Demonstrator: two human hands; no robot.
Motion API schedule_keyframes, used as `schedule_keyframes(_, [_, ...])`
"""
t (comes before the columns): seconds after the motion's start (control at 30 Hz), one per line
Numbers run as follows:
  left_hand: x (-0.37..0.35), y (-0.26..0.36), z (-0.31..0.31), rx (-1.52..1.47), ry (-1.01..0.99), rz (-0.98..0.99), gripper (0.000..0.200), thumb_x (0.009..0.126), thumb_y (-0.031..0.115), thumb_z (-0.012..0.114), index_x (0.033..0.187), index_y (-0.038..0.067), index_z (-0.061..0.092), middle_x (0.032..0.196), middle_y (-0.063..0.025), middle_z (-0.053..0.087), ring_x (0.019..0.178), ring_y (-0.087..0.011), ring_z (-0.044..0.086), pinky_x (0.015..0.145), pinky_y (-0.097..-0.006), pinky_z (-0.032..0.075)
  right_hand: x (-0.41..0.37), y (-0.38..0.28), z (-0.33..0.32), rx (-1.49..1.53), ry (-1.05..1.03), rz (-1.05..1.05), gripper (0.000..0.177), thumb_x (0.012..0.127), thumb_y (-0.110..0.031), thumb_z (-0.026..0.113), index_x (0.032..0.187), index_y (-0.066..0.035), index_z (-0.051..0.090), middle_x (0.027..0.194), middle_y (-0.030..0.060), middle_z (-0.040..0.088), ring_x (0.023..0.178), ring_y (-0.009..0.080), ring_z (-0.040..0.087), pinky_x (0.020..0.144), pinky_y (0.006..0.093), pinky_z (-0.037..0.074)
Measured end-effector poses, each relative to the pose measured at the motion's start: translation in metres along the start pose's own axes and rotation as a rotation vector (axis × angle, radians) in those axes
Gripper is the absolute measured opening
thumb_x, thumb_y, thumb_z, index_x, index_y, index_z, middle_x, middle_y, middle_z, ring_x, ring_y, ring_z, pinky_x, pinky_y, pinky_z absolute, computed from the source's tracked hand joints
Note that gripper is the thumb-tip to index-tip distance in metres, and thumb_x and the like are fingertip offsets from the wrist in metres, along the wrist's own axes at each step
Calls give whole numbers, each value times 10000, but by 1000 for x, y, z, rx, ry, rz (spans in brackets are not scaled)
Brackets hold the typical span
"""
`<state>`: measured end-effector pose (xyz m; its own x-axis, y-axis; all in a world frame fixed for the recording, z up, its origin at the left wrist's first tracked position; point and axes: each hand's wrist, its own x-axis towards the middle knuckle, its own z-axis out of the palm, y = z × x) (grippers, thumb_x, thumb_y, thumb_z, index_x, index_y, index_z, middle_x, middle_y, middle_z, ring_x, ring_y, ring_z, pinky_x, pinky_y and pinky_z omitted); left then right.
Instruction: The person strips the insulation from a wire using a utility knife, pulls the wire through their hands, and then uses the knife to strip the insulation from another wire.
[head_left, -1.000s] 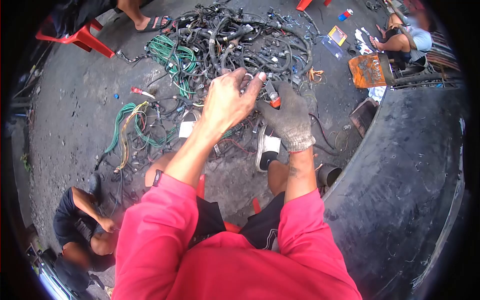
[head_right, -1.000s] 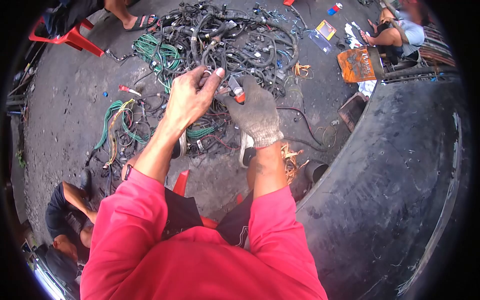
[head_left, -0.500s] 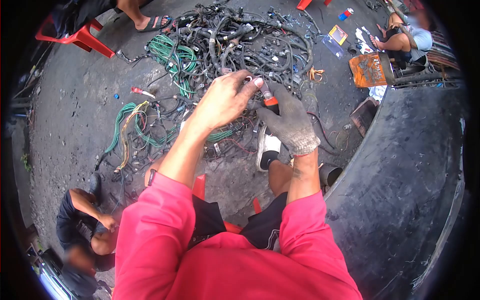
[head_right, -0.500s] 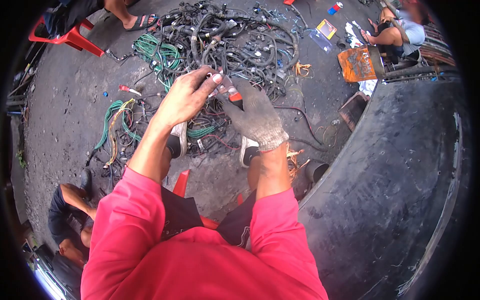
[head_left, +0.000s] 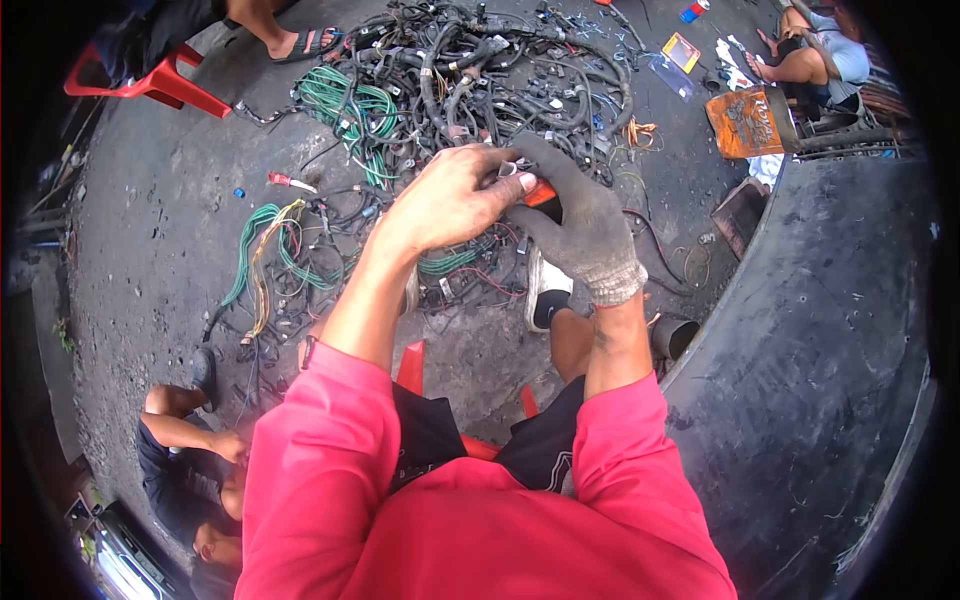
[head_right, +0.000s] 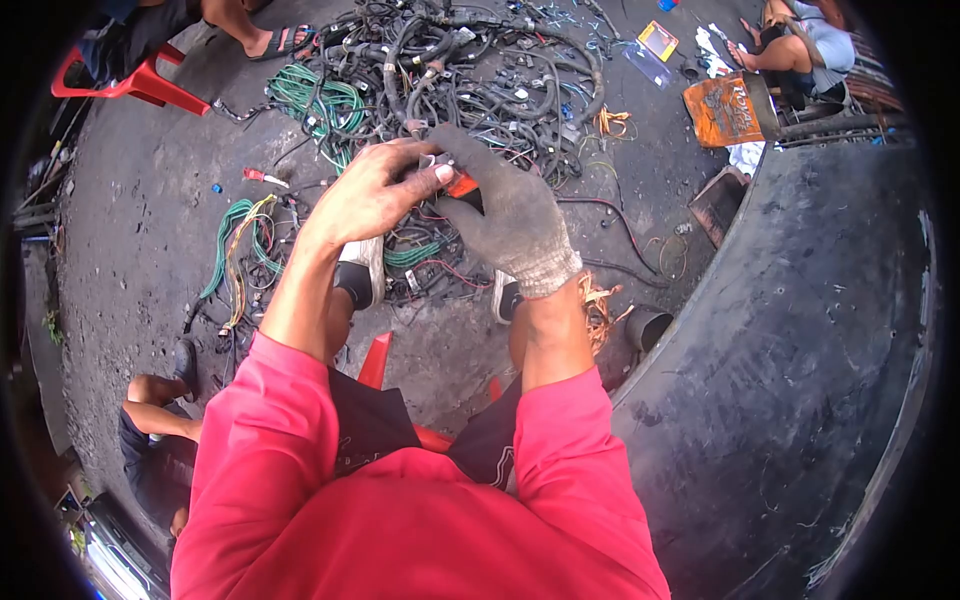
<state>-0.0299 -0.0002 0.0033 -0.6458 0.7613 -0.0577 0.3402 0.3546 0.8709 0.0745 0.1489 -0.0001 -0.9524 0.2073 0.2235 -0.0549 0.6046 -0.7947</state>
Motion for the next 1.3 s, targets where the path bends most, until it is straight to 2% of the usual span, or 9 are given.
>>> schedule_keyframes(0.03, [0,-1,0,1,1,0,437,865,315,631,1086,-61,637,946,-232,667,904,-341,650,794,-378,491,0,2,2,1,0,-1,456,748,-103,706,1193,-113,608,1057,167,661,939,315,665,776,368,538])
schedule_keyframes(0.1, [2,-2,0,-128,-75,-64,375,855,237,664,1104,-42,630,911,-140,674,827,-194,613,779,-322,480,0,6,5,52,-10,-34,484,740,-93,716,1210,-118,603,1071,162,663,938,305,671,767,356,543])
schedule_keyframes(0.13, [2,-3,2,-126,-74,-63,375,855,237,664,1104,-42,630,911,-140,674,827,-194,613,779,-322,480,0,6,6,52,-9,-35,484,740,-93,716,1210,-118,603,1071,162,663,938,305,671,767,356,543])
schedule_keyframes(0.2, [2,-5,8,-255,45,-109,324,827,195,698,1045,-39,646,874,-70,668,801,-118,581,748,-288,471,1,5,8,99,38,-62,489,732,-83,728,1205,-118,608,1064,158,669,928,295,677,761,346,547])
schedule_keyframes(0.3, [4,-10,8,-328,99,-194,335,793,192,749,1034,-20,653,867,-31,662,783,-68,560,710,-255,463,1,3,7,44,88,-43,475,729,-81,735,1188,-117,618,1040,152,675,913,297,679,758,350,546])
schedule_keyframes(0.4, [3,-9,10,-422,170,-131,338,761,198,787,1011,-1,674,843,-25,661,751,-51,555,679,-236,455,3,7,9,31,125,-37,454,732,-86,736,1171,-116,626,1029,145,678,895,296,681,754,354,546])
schedule_keyframes(0.7, [2,-4,17,-187,391,-72,418,724,269,819,954,-60,704,862,-87,686,789,-126,621,727,-275,492,2,3,9,54,129,63,465,732,-98,740,1179,-116,614,1035,142,678,917,300,677,760,363,546])
schedule_keyframes(1.03, [1,2,14,-19,380,-34,417,695,261,816,953,-49,710,843,-117,671,767,-173,638,719,-287,498,2,0,8,14,144,-11,442,724,-87,744,1145,-77,611,1041,162,670,892,321,680,736,373,547])
schedule_keyframes(1.3, [3,-3,13,-110,331,3,302,763,217,749,956,-13,723,848,-110,666,790,-161,633,728,-279,493,1,5,9,-157,192,123,341,739,-255,754,1026,-105,647,800,135,677,782,320,677,664,383,531])
